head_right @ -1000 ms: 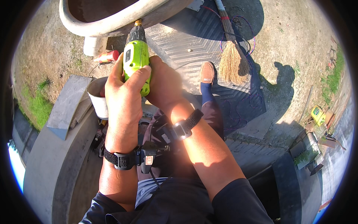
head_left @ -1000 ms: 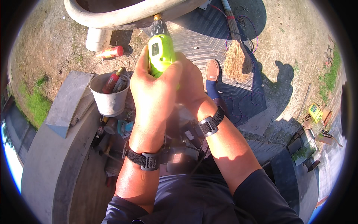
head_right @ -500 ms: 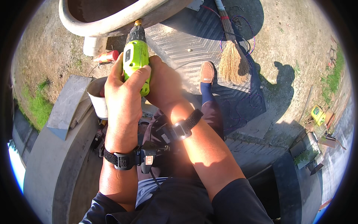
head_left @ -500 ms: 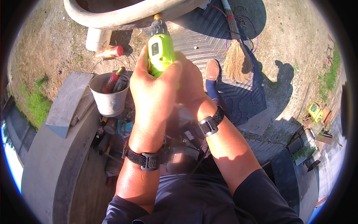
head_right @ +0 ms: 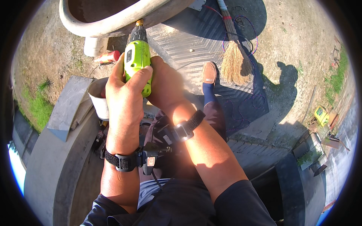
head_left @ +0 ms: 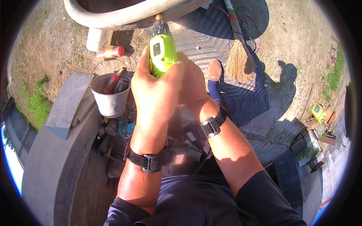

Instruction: Drilling a hole into a large ceramic pot using a power drill.

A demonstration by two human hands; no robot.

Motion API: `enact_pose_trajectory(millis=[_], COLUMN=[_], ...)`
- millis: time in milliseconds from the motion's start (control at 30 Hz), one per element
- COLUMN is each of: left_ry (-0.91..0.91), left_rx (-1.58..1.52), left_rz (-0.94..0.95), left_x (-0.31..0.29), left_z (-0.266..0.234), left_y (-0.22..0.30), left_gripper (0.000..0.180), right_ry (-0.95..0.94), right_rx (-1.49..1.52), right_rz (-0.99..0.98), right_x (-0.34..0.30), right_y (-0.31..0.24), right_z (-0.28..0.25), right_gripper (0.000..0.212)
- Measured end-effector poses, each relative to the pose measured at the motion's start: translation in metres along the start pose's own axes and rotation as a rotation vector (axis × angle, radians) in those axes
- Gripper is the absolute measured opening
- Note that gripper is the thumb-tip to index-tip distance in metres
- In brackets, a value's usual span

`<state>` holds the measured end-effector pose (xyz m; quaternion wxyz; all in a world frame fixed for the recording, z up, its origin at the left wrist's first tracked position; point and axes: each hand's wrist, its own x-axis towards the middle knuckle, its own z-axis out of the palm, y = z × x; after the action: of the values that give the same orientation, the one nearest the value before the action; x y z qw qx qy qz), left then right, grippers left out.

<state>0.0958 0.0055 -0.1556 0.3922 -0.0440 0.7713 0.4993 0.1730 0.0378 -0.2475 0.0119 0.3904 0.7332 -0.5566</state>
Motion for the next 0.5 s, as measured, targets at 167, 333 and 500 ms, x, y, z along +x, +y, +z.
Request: enact_pose_trajectory(millis=[167,333,500], left_ry=[-0.011,-0.013,-0.009], left_rx=[-0.003,-0.006,-0.017], left_rz=[-0.005,-0.013,-0.026], left_x=[0.0004,0.0014,0.0004], left_z=[0.0001,-0.0002,0.0008], left_y=[0.0018,0.0018,0.0044], left_gripper=[0.062,0.06,0.061], right_ry=[0.018,0.006,0.027], right_rx=[0.008,-0.006,0.015], right_rz=[-0.027,-0.013,-0.024], right_x=[-0.0007,-0.0003,-0.0009], right_y=[0.0014,0.001,0.0001], right_z=[0.0002,0.0,0.0005], right_gripper=[0.045,0.044,0.042])
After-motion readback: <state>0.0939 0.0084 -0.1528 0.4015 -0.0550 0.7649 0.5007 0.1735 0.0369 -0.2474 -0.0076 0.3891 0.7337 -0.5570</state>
